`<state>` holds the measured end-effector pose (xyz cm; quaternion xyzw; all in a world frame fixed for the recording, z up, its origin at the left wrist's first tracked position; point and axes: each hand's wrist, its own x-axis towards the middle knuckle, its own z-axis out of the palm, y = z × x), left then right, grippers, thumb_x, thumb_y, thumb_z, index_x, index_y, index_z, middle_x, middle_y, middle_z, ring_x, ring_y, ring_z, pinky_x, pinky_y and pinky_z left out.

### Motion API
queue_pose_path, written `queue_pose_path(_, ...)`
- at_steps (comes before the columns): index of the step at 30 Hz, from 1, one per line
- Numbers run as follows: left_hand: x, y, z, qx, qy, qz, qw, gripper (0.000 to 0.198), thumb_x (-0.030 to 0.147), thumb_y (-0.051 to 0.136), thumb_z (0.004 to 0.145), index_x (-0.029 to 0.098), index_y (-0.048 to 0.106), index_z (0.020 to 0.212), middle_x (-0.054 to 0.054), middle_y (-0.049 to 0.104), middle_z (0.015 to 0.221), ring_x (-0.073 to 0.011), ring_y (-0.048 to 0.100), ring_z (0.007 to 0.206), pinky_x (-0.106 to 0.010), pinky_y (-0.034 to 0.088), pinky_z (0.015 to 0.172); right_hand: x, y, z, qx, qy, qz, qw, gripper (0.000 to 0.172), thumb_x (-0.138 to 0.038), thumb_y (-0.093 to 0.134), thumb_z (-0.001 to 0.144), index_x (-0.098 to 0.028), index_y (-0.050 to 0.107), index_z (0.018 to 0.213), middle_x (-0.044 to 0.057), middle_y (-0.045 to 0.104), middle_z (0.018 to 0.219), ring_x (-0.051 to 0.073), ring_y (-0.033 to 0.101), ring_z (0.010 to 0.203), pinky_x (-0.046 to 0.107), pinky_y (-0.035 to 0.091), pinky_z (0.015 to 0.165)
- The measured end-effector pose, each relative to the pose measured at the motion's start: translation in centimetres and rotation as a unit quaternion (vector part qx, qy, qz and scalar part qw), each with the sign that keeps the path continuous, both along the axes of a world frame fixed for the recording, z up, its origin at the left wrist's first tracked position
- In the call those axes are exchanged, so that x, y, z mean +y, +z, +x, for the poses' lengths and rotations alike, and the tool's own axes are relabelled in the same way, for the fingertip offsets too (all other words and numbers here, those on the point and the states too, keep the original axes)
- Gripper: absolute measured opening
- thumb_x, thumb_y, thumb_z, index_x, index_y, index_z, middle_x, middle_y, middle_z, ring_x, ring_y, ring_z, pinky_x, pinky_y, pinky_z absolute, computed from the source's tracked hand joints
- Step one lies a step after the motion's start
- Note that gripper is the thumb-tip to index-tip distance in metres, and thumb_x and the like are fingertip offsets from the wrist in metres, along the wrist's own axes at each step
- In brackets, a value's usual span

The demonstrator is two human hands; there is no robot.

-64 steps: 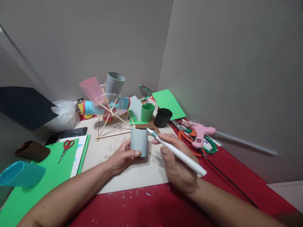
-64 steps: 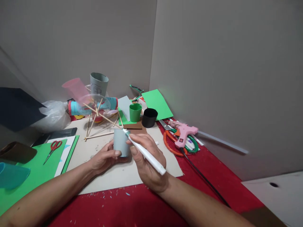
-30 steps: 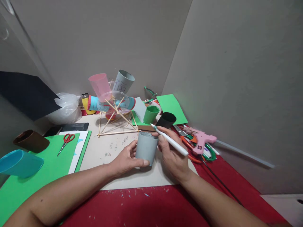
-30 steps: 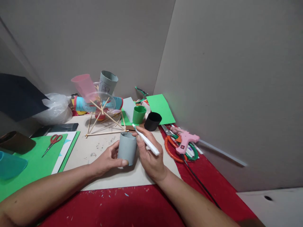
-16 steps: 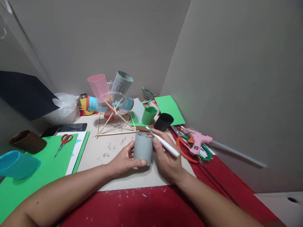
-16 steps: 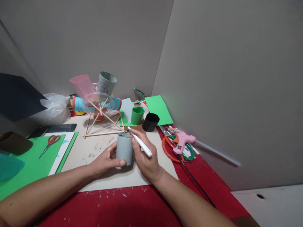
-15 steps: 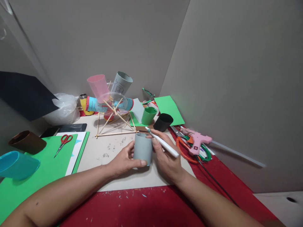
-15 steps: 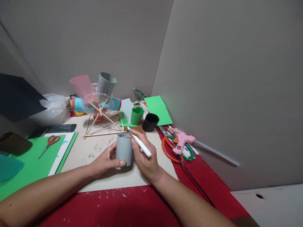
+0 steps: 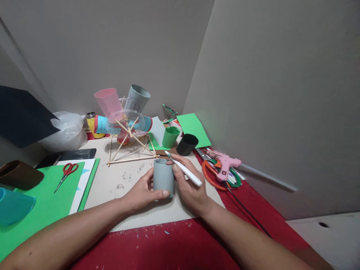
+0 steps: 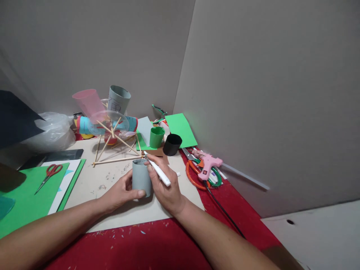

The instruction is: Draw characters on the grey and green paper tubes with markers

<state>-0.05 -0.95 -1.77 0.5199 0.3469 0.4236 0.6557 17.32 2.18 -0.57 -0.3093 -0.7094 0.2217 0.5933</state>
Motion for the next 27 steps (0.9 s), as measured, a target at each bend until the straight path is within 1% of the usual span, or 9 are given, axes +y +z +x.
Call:
queue_pose_path(7, -0.01, 0.08, -0.05, -0.006, -0.016, -0.001, 1.000, 0.083, 0.036, 0.085, 0.075, 0.027, 0.045, 0.147, -0.011, 0.060, 0.135, -0.0260, 0.058, 0.115, -0.034, 0.047, 0.092, 0.01, -0.21, 0.05, -0.001, 0.004, -0.005, 1.000, 0.029, -0.023, 0.055, 0.100, -0.027, 0.062, 0.128, 0.004, 0.075, 0.109, 0.018, 0.073, 0.097, 0.032, 0.061, 0.084)
queue_pose_path(14, -0.03, 0.07, -0.04, 0.000, -0.021, 0.003, 1.000, 0.089, 0.035, 0.087, 0.074, 0.026, 0.041, 0.150, -0.011, 0.059, 0.137, -0.0281, 0.056, 0.120, -0.037, 0.047, 0.096, -0.07, -0.41, 0.22, -0.016, 0.001, -0.007, 1.000, 0.031, -0.024, 0.056, 0.099, -0.027, 0.062, 0.130, 0.005, 0.075, 0.113, 0.019, 0.073, 0.101, 0.033, 0.060, 0.089)
queue_pose_path(19, -0.08, 0.06, 0.09, -0.002, -0.011, 0.005, 1.000, 0.087, 0.037, 0.087, 0.073, 0.027, 0.044, 0.149, -0.012, 0.059, 0.138, -0.0296, 0.057, 0.122, -0.037, 0.048, 0.095, -0.09, -0.56, 0.30, -0.029, -0.010, -0.018, 0.999, 0.031, -0.026, 0.056, 0.099, -0.026, 0.062, 0.130, 0.006, 0.074, 0.116, 0.021, 0.073, 0.101, 0.037, 0.060, 0.089)
queue_pose_path(22, -0.11, 0.04, 0.11, 0.000, -0.002, 0.003, 1.000, 0.086, 0.037, 0.087, 0.073, 0.026, 0.045, 0.147, -0.011, 0.060, 0.136, -0.0286, 0.057, 0.119, -0.036, 0.047, 0.095, -0.05, -0.68, 0.34, -0.042, -0.012, -0.026, 0.999, 0.031, -0.028, 0.054, 0.100, -0.026, 0.061, 0.130, 0.008, 0.073, 0.117, 0.022, 0.073, 0.101, 0.040, 0.060, 0.089)
queue_pose_path(27, -0.13, 0.25, 0.17, -0.010, 0.007, -0.018, 1.000, 0.089, 0.037, 0.089, 0.069, 0.022, 0.046, 0.145, -0.012, 0.061, 0.132, -0.0273, 0.058, 0.115, -0.037, 0.046, 0.094, -0.02, -0.61, 0.39, -0.035, -0.006, -0.017, 0.999, 0.032, -0.026, 0.055, 0.100, -0.027, 0.061, 0.131, 0.007, 0.073, 0.118, 0.021, 0.072, 0.103, 0.038, 0.060, 0.090)
